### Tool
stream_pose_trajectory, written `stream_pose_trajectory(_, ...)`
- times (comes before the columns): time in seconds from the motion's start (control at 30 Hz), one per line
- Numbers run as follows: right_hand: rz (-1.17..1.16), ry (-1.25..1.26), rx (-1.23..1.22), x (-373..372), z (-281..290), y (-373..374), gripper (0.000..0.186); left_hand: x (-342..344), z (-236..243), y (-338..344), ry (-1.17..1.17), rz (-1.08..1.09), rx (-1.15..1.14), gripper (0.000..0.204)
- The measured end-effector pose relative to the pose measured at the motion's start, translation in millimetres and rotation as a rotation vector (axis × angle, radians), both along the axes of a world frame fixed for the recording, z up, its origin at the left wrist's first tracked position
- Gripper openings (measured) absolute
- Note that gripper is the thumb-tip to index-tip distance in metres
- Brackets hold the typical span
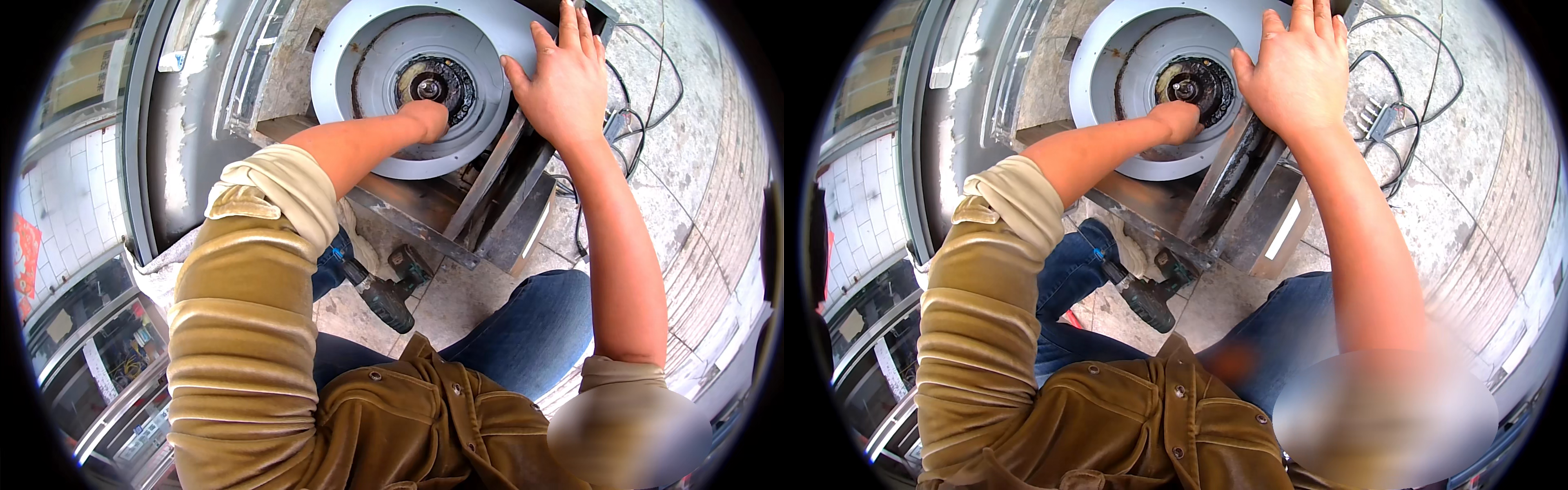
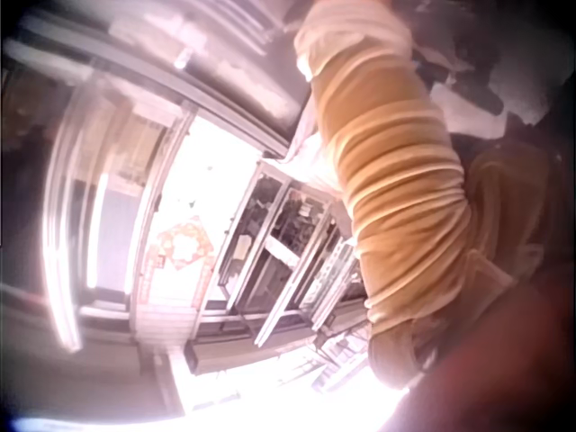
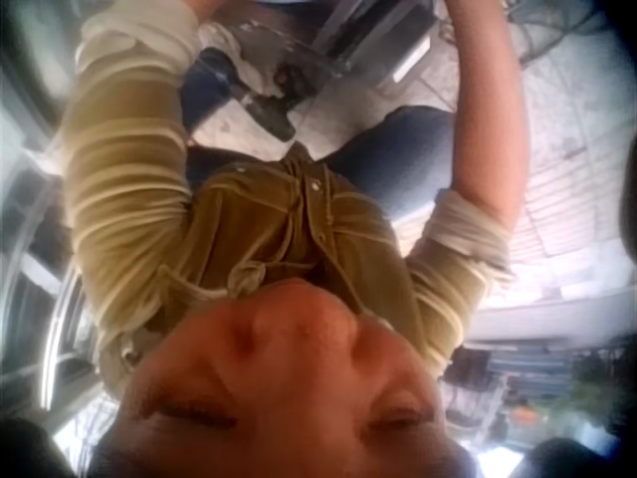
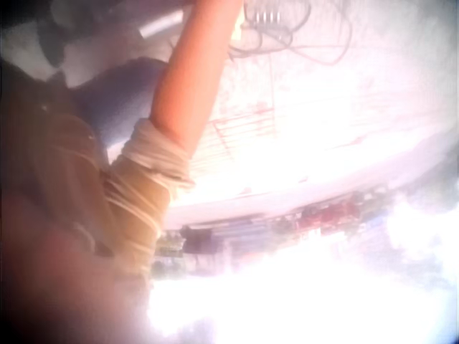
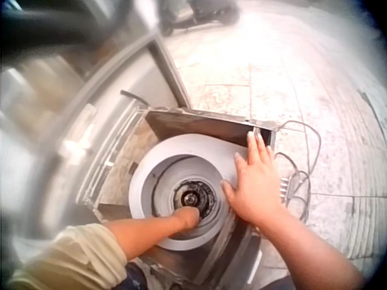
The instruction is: The person uses a power drill to remove screws from the central hub of a fan assembly inside a metal housing. They then remove the fan blade and the metal housing cover, placing them on the ground. The person proceeds to disconnect a power cord and remove a small electrical component from the side of the unit.
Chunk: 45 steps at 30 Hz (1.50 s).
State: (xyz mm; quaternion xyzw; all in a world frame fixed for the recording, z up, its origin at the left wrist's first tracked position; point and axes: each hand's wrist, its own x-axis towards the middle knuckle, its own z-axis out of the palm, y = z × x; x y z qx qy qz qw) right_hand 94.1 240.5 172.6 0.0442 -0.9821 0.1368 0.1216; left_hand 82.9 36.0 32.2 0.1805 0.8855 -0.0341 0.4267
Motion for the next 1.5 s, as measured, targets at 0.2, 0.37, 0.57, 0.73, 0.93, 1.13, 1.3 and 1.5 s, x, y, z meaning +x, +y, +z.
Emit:
stream_pose_trajectory(0.2,-0.015,-0.035,-0.011,4.9,11.0,-8.2,0.057,-2.7,9.6,-4.9,0.035,-0.47,-0.022,0.024)
stream_pose_trajectory(0.37,0.003,-0.051,-0.034,3.8,8.4,-4.6,0.058,-8.9,8.8,-6.4,0.023,-0.666,0.016,0.021)
stream_pose_trajectory(0.57,0.023,0.139,0.195,-0.9,-12.5,3.0,0.052,-9.3,5.8,-8.0,0.041,-0.74,0.023,0.022)
stream_pose_trajectory(0.73,0.028,0.095,0.096,-6.4,-17.4,4.5,0.052,-15.0,34.2,-16.1,-0.074,-0.388,-0.127,0.032)
stream_pose_trajectory(0.93,0.054,0.055,0.122,-6.4,-10.0,2.2,0.054,-65.6,57.6,-79.0,0.09,-0.085,-0.183,0.027)
stream_pose_trajectory(1.13,0.084,0.027,0.163,-4.7,-9.0,-2.0,0.052,-65.8,47.1,-77.6,0.103,-0.035,-0.178,0.025)
stream_pose_trajectory(1.3,0.095,0.032,0.186,-6.6,-10.2,0.0,0.05,-69.2,14.9,-88.9,-0.058,-0.186,-0.208,0.026)
stream_pose_trajectory(1.5,0.095,0.055,0.184,-7.6,-13.3,0.7,0.049,-65.0,3.3,-89.7,-0.142,-0.18,-0.211,0.028)
